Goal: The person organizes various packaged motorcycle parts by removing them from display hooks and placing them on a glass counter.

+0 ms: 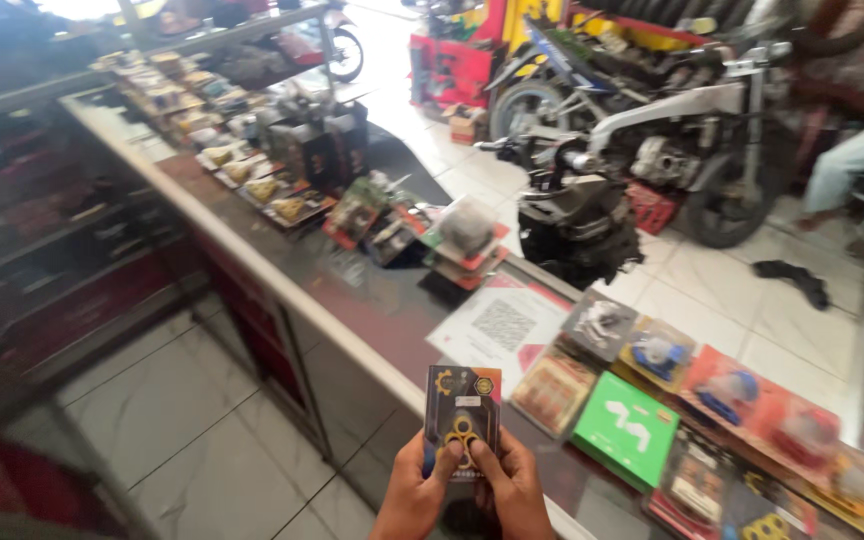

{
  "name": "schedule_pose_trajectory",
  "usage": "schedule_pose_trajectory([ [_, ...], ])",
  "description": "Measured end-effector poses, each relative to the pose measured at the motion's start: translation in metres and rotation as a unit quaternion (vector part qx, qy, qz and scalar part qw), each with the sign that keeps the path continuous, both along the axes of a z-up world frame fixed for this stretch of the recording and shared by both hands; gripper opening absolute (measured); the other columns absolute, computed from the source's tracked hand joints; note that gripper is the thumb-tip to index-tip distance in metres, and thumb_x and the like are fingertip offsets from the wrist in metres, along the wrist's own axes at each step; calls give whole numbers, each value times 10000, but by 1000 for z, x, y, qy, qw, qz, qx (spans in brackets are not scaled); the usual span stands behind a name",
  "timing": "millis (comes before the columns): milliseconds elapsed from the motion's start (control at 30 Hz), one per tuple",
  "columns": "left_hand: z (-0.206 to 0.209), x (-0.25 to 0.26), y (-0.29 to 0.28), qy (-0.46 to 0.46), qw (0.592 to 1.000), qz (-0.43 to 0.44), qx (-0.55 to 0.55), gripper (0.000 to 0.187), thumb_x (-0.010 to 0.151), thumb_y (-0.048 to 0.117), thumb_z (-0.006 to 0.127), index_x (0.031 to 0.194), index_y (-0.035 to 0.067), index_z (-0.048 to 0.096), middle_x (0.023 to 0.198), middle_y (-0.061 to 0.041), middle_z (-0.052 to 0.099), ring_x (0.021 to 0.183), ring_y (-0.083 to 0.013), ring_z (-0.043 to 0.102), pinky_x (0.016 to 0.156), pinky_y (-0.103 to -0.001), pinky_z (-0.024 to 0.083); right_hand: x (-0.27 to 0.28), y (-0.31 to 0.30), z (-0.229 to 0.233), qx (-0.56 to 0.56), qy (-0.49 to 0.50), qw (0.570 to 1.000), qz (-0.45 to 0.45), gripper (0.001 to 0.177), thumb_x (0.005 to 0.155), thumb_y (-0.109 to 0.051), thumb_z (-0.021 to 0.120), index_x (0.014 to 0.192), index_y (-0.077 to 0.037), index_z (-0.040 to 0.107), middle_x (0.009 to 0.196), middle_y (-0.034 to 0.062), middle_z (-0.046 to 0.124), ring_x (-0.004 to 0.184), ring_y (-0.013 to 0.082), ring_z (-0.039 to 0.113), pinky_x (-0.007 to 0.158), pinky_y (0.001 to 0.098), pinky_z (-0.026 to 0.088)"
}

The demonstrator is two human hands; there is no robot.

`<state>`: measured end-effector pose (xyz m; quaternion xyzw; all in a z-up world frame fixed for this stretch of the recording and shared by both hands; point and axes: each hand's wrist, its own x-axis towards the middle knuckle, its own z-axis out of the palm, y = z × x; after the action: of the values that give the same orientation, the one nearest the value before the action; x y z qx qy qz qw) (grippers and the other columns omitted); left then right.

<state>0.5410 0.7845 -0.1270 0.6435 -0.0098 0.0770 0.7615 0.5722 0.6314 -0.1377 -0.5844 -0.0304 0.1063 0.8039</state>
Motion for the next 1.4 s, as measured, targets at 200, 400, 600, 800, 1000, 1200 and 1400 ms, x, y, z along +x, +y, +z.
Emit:
schedule_pose_trajectory([
  [200,19,-14,33,-3,998,61,21,293,979,244,675,1143,1,689,934,-15,716,859,-73,607,768,-264,529,0,39,13,-24,8,999,45,284,962,-228,665,1141,-12,706,703,-5,622,455,78,479,413,251,369],
  [400,23,-11,75,-1,994,104,-23,294,968,237,665,1140,0,688,943,-20,728,855,-88,632,763,-272,540,0,93,27,-44,11,998,46,276,952,-228,660,1155,-48,708,681,-11,608,458,71,469,417,245,347],
  [600,33,3,150,-18,991,116,-60,300,966,236,654,1153,3,684,944,-27,733,860,-94,634,766,-271,531,17,170,30,-56,8,996,70,276,974,-241,662,1151,-33,699,669,-25,582,477,61,461,423,238,330],
  [800,50,21,245,-9,991,127,-38,301,943,244,675,1127,6,683,933,-37,741,848,-100,651,753,-276,537,41,257,40,-73,12,993,93,290,951,-260,651,1166,-70,690,681,-28,622,483,63,487,414,240,315],
  [1000,60,28,321,-12,992,127,-23,293,952,249,666,1118,8,667,934,-35,734,862,-93,658,767,-270,540,49,334,52,-76,5,992,106,298,956,-270,657,1153,-51,702,686,-17,644,496,53,490,419,230,328],
  [1200,48,45,365,24,996,89,-21,287,949,237,667,1119,6,667,935,-47,732,844,-101,650,749,-277,539,63,367,58,-56,3,992,112,306,932,-223,682,1163,-23,666,784,45,723,581,78,590,468,237,410],
  [1400,26,72,387,39,998,43,-26,300,940,216,662,1163,15,661,1006,-46,742,925,-101,665,824,-271,542,95,389,59,-18,24,997,72,346,890,-135,697,1203,-3,639,940,130,793,777,141,726,655,279,564],
])
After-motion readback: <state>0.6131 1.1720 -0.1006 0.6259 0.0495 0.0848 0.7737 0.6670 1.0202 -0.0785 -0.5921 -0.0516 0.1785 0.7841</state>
